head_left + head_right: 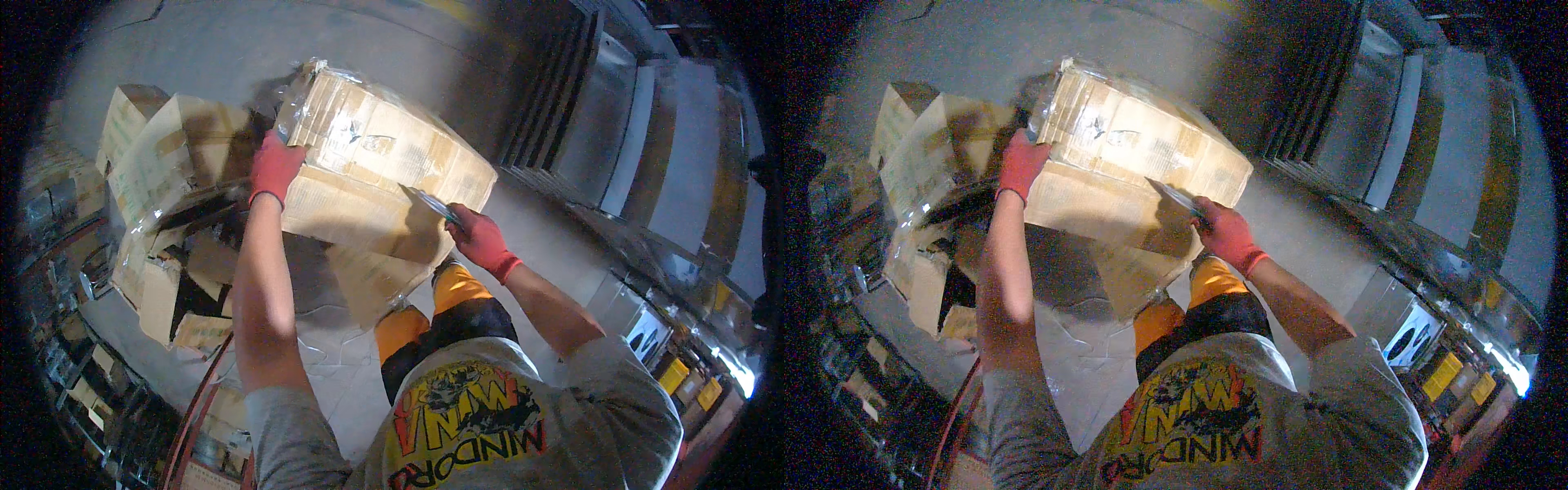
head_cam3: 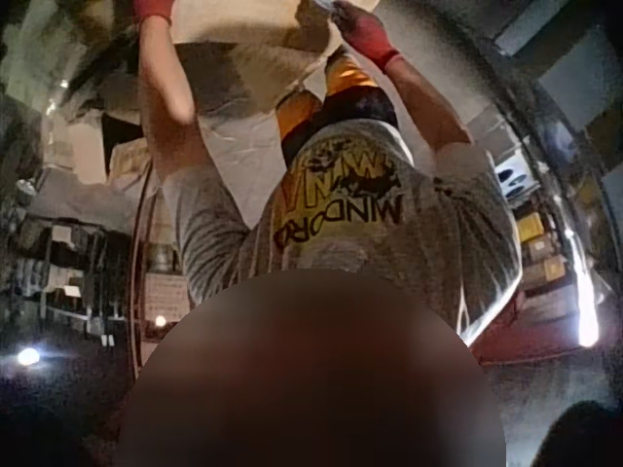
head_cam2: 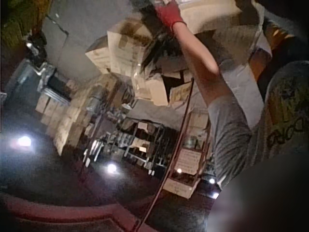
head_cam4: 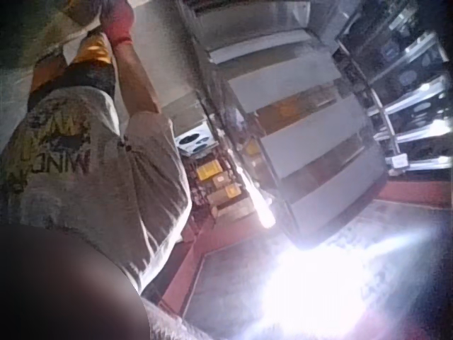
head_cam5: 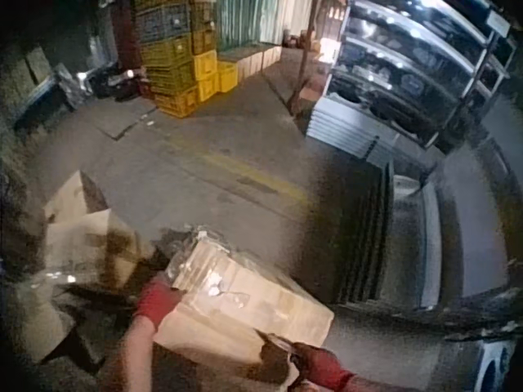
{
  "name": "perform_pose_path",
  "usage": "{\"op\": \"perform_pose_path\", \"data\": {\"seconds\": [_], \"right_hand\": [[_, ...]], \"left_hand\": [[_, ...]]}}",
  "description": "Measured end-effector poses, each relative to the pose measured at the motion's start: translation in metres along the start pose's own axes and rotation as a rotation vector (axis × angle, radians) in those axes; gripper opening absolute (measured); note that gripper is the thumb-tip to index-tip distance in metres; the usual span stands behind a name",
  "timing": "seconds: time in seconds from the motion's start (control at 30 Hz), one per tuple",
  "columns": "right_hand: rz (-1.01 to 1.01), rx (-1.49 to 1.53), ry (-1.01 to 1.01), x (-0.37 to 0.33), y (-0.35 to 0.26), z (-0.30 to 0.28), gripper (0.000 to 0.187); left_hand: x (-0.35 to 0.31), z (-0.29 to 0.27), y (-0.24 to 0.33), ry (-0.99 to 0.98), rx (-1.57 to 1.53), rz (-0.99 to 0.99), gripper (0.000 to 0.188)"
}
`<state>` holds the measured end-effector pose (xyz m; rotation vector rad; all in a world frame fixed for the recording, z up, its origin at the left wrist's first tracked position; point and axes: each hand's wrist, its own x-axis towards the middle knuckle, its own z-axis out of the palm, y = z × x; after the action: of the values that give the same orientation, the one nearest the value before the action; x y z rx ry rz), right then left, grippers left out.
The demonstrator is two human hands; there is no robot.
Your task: The person walks through a warehouse, picks up a yellow crate, and then uses a box cutter to cut open several cardboard boxes. They slice through tape and plastic straps, then flatten the boxes.
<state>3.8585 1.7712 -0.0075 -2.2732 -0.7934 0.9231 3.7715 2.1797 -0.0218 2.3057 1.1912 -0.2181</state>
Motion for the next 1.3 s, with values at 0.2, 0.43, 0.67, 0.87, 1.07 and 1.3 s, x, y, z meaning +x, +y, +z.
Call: {"op": "perform_pose_path", "data": {"seconds": [0.2,0.43,0.67,0.87,1.07,1.3], "right_hand": [[-0.200,-0.024,0.037,0.034,-0.038,0.008,0.039],[-0.254,-0.136,-0.077,0.076,-0.078,0.021,0.045],[-0.344,-0.148,-0.044,0.101,-0.100,0.033,0.044],[-0.376,-0.154,-0.020,0.103,-0.113,0.034,0.044],[-0.344,-0.182,-0.021,0.101,-0.112,0.036,0.044],[-0.243,-0.248,-0.099,0.060,-0.059,0.017,0.043]], "left_hand": [[0.012,0.003,-0.003,-0.113,0.076,-0.099,0.058],[0.009,0.006,0.007,-0.120,0.173,-0.126,0.054],[0.011,0.006,0.005,-0.117,0.165,-0.118,0.053],[0.013,0.007,0.006,-0.120,0.113,-0.121,0.050],[0.016,0.009,-0.005,-0.142,0.064,-0.119,0.050],[0.014,0.017,-0.008,-0.095,0.066,-0.129,0.047]]}}
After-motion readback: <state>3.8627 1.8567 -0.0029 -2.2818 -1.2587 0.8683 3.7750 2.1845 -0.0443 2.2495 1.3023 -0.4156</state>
